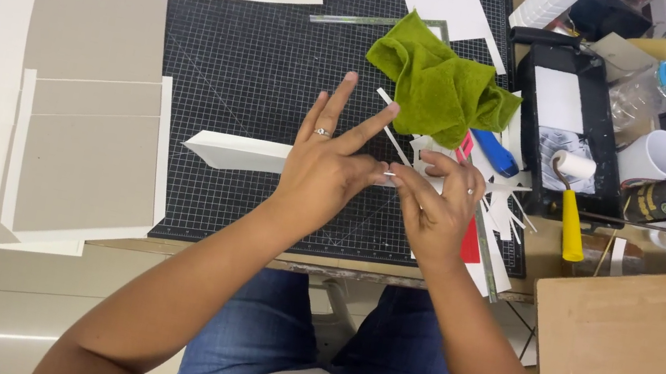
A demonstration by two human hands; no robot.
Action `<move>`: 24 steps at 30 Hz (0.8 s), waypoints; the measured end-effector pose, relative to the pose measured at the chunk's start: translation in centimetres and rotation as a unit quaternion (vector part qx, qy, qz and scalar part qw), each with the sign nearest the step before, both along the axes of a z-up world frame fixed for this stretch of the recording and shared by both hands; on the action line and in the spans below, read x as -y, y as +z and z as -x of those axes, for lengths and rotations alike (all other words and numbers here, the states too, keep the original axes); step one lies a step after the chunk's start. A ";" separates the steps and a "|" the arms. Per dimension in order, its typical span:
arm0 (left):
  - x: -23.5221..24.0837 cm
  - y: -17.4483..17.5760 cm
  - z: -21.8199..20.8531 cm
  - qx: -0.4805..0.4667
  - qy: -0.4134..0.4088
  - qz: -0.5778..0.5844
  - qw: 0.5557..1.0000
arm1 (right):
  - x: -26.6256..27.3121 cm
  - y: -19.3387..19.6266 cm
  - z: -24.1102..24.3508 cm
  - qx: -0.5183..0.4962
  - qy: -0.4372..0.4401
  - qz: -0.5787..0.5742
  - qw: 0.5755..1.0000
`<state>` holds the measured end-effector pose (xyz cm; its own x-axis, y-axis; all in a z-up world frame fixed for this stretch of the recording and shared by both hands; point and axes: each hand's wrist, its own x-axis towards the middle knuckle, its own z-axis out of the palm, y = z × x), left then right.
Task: Assembling cardboard components by applying glue with a roller and folding/smoothing them together on a cutting mat.
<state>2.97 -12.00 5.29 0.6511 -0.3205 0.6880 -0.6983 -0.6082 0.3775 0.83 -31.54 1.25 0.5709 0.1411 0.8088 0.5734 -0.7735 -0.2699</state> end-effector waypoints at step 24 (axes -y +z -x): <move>-5.0 -0.2 -0.9 -0.046 0.007 -0.025 0.999 | -1.2 4.5 0.5 -0.130 0.043 0.091 0.986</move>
<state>3.92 -6.97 5.05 0.7154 -0.3446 0.6078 -0.6537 -0.6371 0.4083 0.32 -30.32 5.79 0.7359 0.3267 0.5931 0.5682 -0.7744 -0.2783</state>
